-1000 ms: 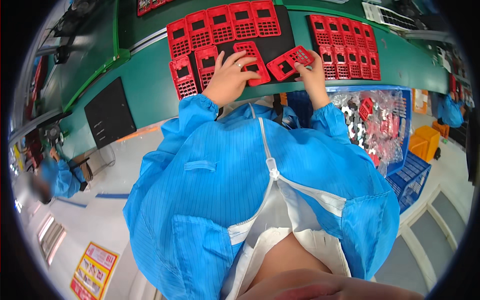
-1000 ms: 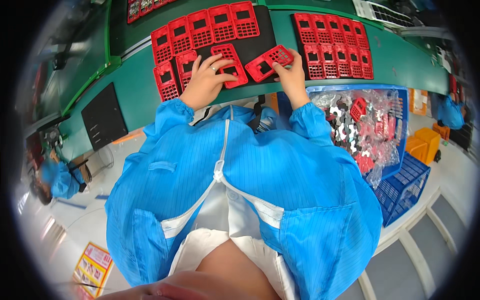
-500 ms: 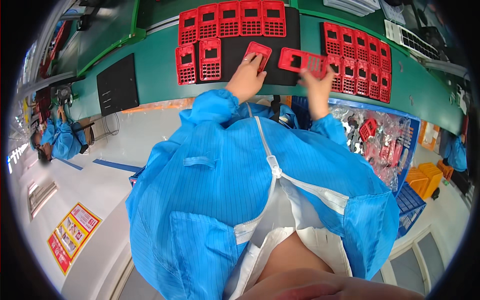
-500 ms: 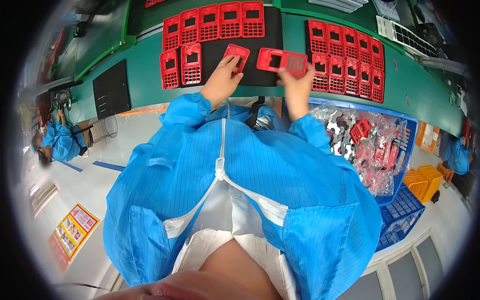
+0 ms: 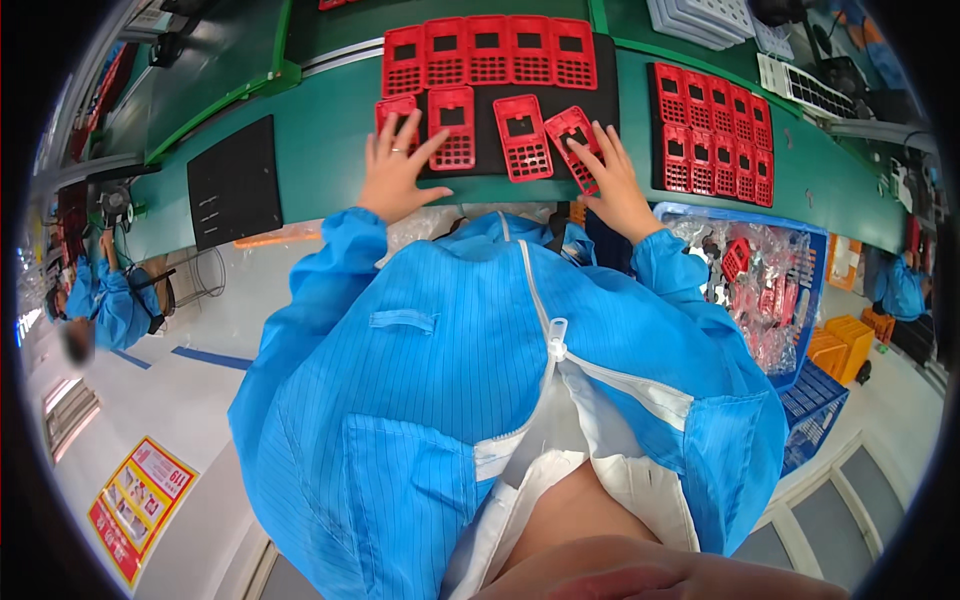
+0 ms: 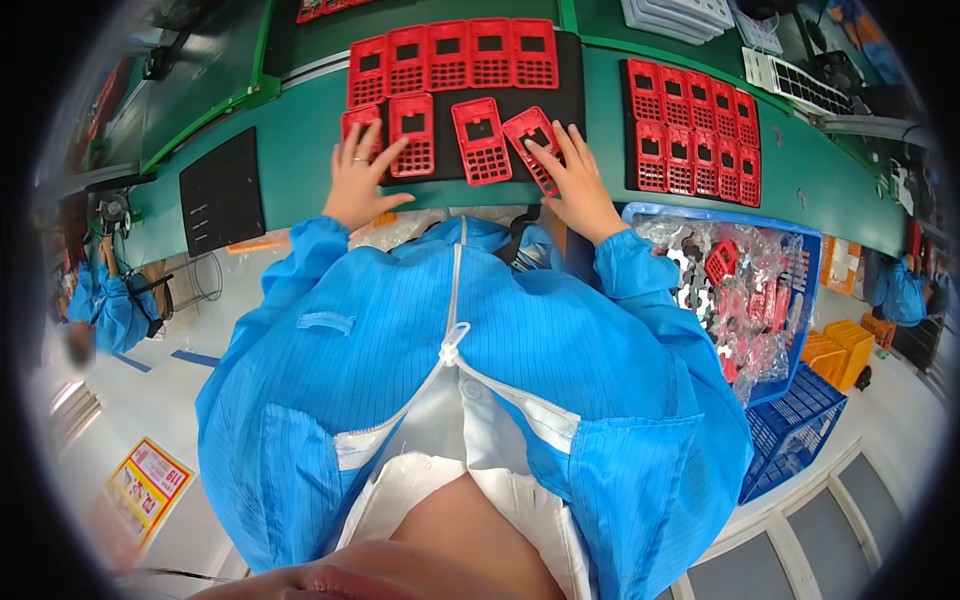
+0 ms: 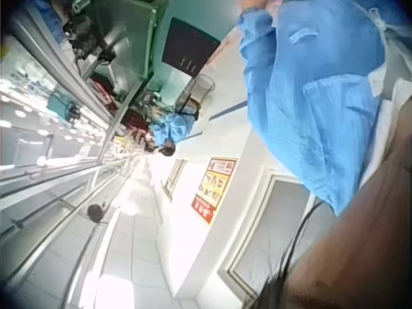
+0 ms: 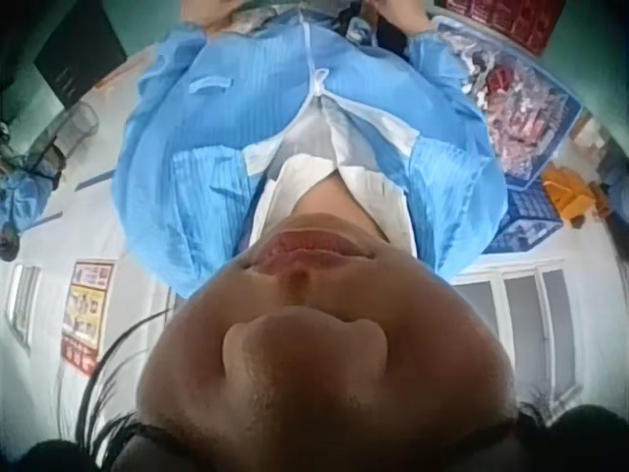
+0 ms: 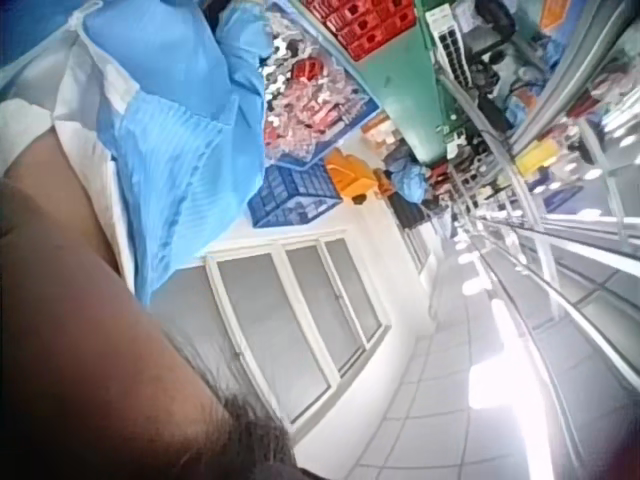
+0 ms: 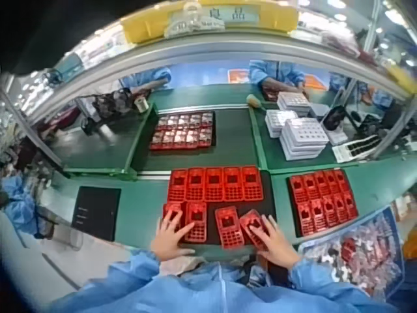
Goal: Sort red plastic electronics components into trays on an assembly line.
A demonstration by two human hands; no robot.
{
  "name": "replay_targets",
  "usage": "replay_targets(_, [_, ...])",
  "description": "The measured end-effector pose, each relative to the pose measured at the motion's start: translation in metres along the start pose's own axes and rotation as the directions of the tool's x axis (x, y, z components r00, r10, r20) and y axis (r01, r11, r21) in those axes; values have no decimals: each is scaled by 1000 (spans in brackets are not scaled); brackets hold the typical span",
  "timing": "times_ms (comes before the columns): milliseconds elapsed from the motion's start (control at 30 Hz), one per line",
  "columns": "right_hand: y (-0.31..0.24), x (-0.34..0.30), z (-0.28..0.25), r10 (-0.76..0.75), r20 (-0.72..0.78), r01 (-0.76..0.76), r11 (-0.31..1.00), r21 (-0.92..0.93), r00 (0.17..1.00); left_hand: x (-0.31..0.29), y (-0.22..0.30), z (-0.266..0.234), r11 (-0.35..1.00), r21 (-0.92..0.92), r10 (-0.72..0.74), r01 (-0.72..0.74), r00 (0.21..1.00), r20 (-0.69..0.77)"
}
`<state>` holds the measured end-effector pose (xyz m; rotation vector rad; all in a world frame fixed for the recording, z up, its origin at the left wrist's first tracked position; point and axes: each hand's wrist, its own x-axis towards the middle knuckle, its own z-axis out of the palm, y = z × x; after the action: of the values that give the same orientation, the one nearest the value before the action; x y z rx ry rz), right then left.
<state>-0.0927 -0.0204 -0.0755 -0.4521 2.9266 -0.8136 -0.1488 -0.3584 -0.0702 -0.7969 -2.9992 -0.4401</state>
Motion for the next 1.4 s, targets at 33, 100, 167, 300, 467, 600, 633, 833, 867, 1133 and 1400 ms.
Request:
replay_targets(33, [-7, 7, 10, -3, 0, 3, 1000, 11, 1000, -2, -9, 7, 998, -10, 63, -63, 998, 12])
replay_targets(100, [-26, 22, 30, 12, -26, -11, 998, 61, 1000, -3, -19, 18, 993, -5, 121, -121, 992, 22])
replay_targets(167, [-53, 32, 49, 84, -54, -76, 987, 139, 995, -5, -23, 22, 993, -24, 116, -115, 993, 3])
replay_targets(300, [-81, 52, 70, 204, -168, -191, 977, 92, 964, 3, -35, 20, 984, -56, 165, -168, 984, -67])
replay_targets(467, [-84, 53, 58, 107, -195, -123, 990, -71, 975, 8, -31, 11, 981, -57, 179, -184, 981, -79])
replay_targets(600, [-70, 52, 72, 27, -301, -33, 999, -13, 953, 12, -21, 15, 984, 27, 177, -177, 984, 14])
replay_targets(633, [-71, 52, 67, 38, -296, -36, 999, 15, 955, 10, -21, 16, 984, 48, 173, -173, 985, 5])
replay_targets(833, [-56, 31, 51, 117, -379, -42, 979, 200, 918, 9, -10, 21, 982, 117, 143, -148, 988, 50])
replay_targets(867, [-50, 17, 38, 78, -426, 27, 972, 233, 902, 6, -15, 18, 979, 148, 143, -141, 990, -3])
replay_targets(1133, [251, -227, -20, 769, -638, -919, 285, 272, 50, 20, 110, -1, 979, -196, 26, -56, 988, -152])
replay_targets(1400, [348, -267, -3, 814, -539, -973, 226, -48, 215, 31, 224, 35, 939, -314, 168, -143, 984, 56])
